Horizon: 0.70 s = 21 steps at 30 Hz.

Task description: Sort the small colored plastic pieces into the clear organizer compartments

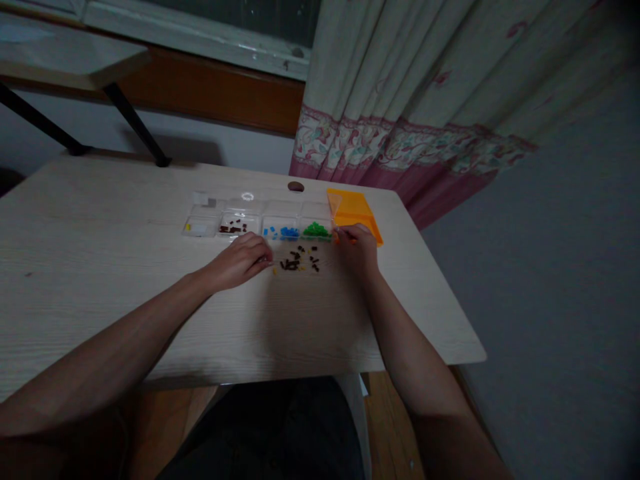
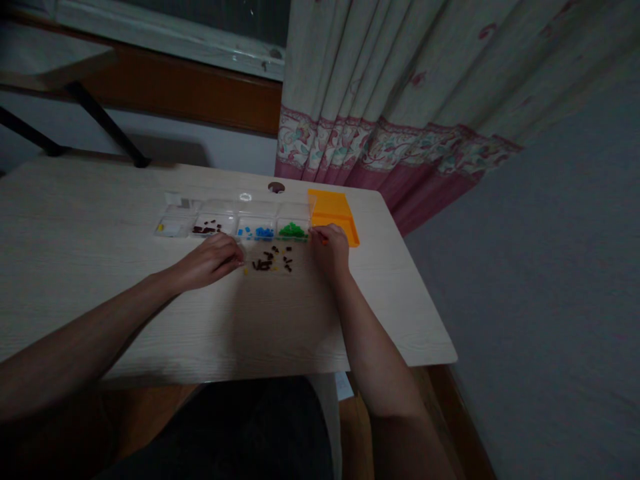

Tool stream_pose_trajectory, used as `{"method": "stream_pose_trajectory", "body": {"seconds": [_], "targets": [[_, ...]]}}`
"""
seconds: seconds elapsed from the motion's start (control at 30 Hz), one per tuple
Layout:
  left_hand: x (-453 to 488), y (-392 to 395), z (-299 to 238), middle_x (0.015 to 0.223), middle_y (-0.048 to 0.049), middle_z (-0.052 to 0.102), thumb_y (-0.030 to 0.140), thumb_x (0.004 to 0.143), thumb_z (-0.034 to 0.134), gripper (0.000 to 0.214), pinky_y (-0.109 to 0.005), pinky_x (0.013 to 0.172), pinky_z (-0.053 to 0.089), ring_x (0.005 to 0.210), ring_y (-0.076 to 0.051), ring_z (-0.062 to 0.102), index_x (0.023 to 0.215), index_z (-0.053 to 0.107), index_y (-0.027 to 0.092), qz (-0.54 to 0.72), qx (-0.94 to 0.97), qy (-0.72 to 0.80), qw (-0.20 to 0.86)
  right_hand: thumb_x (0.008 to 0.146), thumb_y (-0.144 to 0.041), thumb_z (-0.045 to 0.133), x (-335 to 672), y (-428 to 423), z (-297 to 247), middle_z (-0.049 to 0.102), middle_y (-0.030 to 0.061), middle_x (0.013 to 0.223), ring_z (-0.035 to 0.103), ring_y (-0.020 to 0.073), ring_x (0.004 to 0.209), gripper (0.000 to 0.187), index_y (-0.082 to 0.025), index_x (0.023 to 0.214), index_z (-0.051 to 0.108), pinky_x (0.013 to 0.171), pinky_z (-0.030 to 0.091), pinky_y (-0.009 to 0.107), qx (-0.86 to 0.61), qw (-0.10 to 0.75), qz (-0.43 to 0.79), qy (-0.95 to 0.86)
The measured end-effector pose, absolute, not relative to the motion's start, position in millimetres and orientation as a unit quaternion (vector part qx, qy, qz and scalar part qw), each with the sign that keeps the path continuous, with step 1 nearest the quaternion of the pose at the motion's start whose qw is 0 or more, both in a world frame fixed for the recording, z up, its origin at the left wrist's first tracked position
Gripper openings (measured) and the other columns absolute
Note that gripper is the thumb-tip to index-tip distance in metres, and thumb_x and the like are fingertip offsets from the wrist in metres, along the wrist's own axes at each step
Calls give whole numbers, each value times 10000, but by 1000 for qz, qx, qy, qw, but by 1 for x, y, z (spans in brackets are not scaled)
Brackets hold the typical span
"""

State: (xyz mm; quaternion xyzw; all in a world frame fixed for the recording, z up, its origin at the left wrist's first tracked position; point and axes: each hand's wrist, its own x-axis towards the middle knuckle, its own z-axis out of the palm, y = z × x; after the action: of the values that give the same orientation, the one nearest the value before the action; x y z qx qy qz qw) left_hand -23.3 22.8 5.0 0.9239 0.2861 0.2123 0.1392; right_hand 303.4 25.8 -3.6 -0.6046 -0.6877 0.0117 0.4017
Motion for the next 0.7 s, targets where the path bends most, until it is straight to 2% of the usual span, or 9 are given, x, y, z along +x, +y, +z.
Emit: {"method": "stream_pose_trajectory", "body": {"seconds": [0.27, 0.7], "targets": [[-25, 24, 2, 959, -82, 620, 368, 995, 456, 253, -402, 911, 419, 974, -242, 526, 956, 624, 183, 227, 913, 308, 143, 917, -361, 558, 304, 25, -3, 675, 68, 766, 585, 210, 748, 281, -187, 831, 761, 720, 449, 345, -611, 395, 12, -686], [-25, 23, 12, 915, -91, 608, 365, 1006, 413, 280, -434, 894, 417, 907, -247, 511, 920, 608, 182, 259, 892, 359, 87, 923, -362, 559, 302, 24, -3, 680, 61, 784, 585, 205, 761, 265, -205, 834, 753, 757, 468, 352, -610, 404, 15, -681]]}}
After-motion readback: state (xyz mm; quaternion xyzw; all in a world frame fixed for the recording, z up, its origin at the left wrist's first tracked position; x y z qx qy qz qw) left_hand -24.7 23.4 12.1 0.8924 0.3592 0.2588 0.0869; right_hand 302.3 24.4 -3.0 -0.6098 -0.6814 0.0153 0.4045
